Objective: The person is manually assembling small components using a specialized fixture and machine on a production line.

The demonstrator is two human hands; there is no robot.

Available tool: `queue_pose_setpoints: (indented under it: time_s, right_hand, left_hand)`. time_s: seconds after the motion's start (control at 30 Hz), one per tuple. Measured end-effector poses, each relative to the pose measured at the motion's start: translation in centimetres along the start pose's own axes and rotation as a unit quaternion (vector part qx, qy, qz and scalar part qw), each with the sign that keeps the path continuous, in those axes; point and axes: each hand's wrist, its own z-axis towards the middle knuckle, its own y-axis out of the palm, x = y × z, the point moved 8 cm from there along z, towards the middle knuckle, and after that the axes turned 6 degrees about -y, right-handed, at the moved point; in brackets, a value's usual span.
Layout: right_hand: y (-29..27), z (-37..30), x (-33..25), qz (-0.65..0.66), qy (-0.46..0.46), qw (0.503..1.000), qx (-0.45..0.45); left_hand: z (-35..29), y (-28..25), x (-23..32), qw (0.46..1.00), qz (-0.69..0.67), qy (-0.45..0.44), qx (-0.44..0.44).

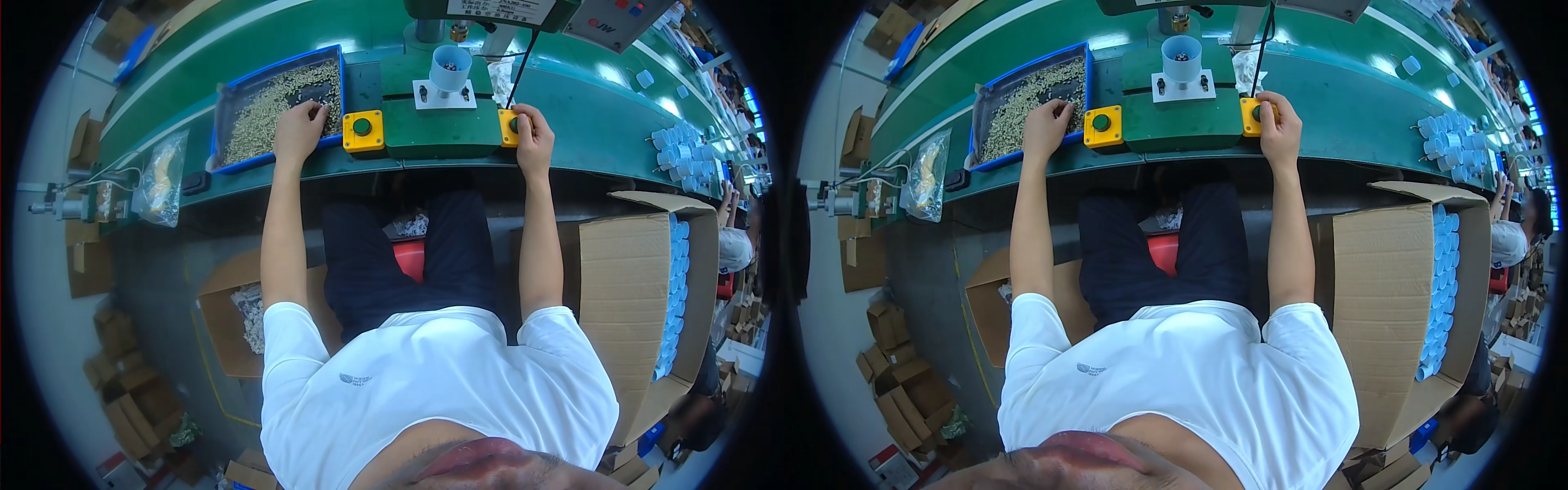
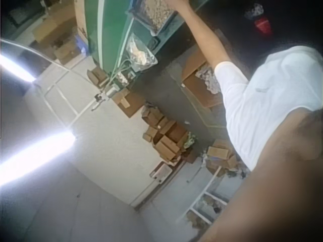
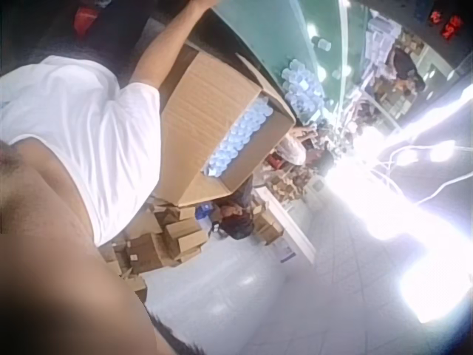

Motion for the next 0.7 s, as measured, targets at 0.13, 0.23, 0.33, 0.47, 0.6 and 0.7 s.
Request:
queue_pose_setpoints:
  time_s: [0.13,0.23,0.33,0.47,0.6,0.7]
  right_hand:
    - [0.01,0.00,0.04,0.001,0.001,1.000,0.002]
    - [0.00,0.00,-0.09,-0.001,-0.004,1.000,0.001]
    - [0.01,-0.03,0.00,0.002,0.006,1.000,-0.002]
    - [0.04,-0.03,-0.05,0.002,0.002,1.000,0.002]
    - [-0.02,0.15,-0.32,-0.001,-0.011,1.000,0.013]
    - [-0.05,0.13,-0.28,0.003,-0.001,1.000,0.010]
  left_hand:
    - [-0.02,0.00,-0.03,1.000,0.002,0.011,0.010]
    - [-0.01,0.03,-0.07,1.000,0.006,0.005,0.010]
    - [-0.06,-0.01,-0.04,1.000,0.009,0.000,0.009]
    - [-0.10,-0.03,0.00,1.000,0.012,-0.004,0.006]
    - [-0.10,-0.09,0.05,1.000,0.015,-0.009,0.004]
    - [-0.13,-0.03,-0.01,1.000,0.016,-0.016,0.001]
